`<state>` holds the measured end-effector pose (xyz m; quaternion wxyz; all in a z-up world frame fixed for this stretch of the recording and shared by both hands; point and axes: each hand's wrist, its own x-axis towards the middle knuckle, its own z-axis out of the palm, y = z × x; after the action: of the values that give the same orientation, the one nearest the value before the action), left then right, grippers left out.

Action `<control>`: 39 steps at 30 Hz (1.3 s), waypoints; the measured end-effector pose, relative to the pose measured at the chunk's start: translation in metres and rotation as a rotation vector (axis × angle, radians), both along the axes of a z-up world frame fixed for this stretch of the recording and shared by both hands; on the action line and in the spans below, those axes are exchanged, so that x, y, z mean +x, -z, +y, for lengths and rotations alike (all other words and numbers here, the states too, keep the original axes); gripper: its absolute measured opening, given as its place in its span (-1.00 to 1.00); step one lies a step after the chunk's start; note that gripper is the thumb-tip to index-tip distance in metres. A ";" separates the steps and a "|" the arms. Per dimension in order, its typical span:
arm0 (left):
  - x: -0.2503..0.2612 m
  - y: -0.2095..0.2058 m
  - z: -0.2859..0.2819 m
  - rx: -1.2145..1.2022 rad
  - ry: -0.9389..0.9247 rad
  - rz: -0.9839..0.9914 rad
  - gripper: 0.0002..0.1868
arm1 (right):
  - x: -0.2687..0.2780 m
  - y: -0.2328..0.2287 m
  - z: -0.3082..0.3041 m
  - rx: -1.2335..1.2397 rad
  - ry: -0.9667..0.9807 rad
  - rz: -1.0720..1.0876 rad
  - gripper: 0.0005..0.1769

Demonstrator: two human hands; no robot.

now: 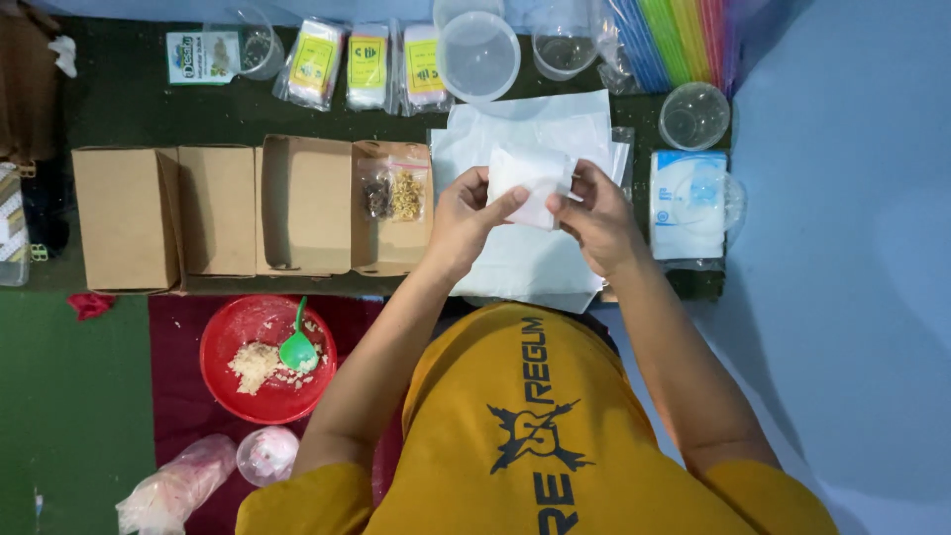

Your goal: Packaging rice portions into paper wraps, boxes, and small plastic containers

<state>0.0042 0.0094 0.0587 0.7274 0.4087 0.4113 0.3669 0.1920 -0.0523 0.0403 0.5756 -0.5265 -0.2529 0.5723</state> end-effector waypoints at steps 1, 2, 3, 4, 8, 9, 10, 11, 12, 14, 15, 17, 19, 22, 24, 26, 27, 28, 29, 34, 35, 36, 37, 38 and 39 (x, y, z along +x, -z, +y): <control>-0.001 -0.001 0.000 0.004 0.001 -0.002 -0.58 | -0.001 0.000 0.001 0.004 0.001 -0.002 -0.40; -0.001 -0.001 -0.001 0.015 0.005 0.010 -0.58 | -0.002 0.001 0.002 0.023 0.009 -0.029 -0.47; -0.002 -0.001 -0.002 0.023 0.009 0.024 -0.57 | -0.004 0.002 0.001 0.039 0.016 -0.054 -0.54; -0.002 0.001 -0.002 0.024 0.009 0.023 -0.57 | -0.003 0.006 0.001 0.041 0.017 -0.055 -0.54; -0.004 0.001 -0.002 0.068 0.013 0.027 -0.51 | -0.002 0.015 0.000 0.098 0.015 -0.110 -0.54; -0.006 -0.001 -0.002 0.083 0.016 0.030 -0.49 | -0.001 0.015 -0.001 0.119 0.000 -0.143 -0.53; -0.006 0.004 -0.002 0.081 0.015 0.030 -0.49 | -0.002 0.014 -0.001 0.117 -0.002 -0.143 -0.53; -0.007 0.009 -0.002 0.088 0.007 0.029 -0.50 | -0.003 0.013 -0.001 0.114 -0.004 -0.141 -0.53; -0.008 0.014 -0.002 0.094 -0.002 0.027 -0.51 | -0.004 0.011 -0.001 0.110 -0.007 -0.139 -0.53; -0.010 0.015 -0.003 0.095 -0.009 0.023 -0.51 | -0.007 0.013 0.000 0.115 -0.008 -0.136 -0.52; -0.011 0.015 -0.003 0.094 -0.011 0.019 -0.51 | -0.008 0.014 -0.001 0.119 -0.005 -0.134 -0.51; -0.013 0.017 -0.004 0.084 -0.012 0.014 -0.50 | -0.011 0.015 -0.002 0.115 -0.012 -0.124 -0.50; -0.016 0.020 -0.005 0.074 -0.013 0.010 -0.49 | -0.014 0.016 -0.003 0.111 -0.019 -0.114 -0.49; -0.022 0.024 -0.004 0.071 -0.015 -0.005 -0.51 | -0.018 0.020 -0.002 0.093 -0.041 -0.112 -0.49; -0.026 0.028 -0.004 0.056 -0.052 0.014 -0.48 | -0.021 0.022 0.001 0.068 -0.071 -0.093 -0.52; -0.032 0.035 -0.003 0.048 -0.094 0.016 -0.48 | -0.026 0.029 0.003 0.001 -0.049 -0.039 -0.64; -0.035 0.039 -0.003 0.043 -0.132 0.018 -0.48 | -0.029 0.032 0.004 -0.062 -0.023 0.015 -0.71; -0.042 0.032 -0.002 0.040 -0.135 0.018 -0.48 | -0.037 0.026 0.007 -0.066 -0.025 0.014 -0.71; -0.049 0.025 -0.002 0.060 -0.152 0.059 -0.49 | -0.046 0.020 0.009 -0.123 -0.008 0.089 -0.65; -0.085 0.008 0.003 0.068 -0.285 0.109 -0.53 | -0.085 0.071 0.025 -0.253 -0.045 -0.041 -0.75; -0.093 0.013 0.004 0.039 -0.361 0.079 -0.54 | -0.092 0.084 0.027 -0.252 -0.131 -0.124 -0.76; -0.102 0.018 0.004 0.011 -0.437 0.050 -0.55 | -0.099 0.097 0.030 -0.249 -0.218 -0.206 -0.68; -0.110 0.019 0.005 0.009 -0.441 0.053 -0.55 | -0.106 0.085 0.033 -0.251 -0.223 -0.204 -0.68; -0.118 0.021 0.005 0.002 -0.482 0.059 -0.54 | -0.112 0.073 0.035 -0.259 -0.279 -0.295 -0.63; -0.125 0.022 0.007 -0.003 -0.522 0.064 -0.53 | -0.118 0.060 0.038 -0.264 -0.334 -0.386 -0.56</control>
<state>-0.1212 0.0161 0.0365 0.5953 0.2994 0.5263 0.5282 0.0744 -0.0139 -0.0199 0.3412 -0.6471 -0.3640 0.5765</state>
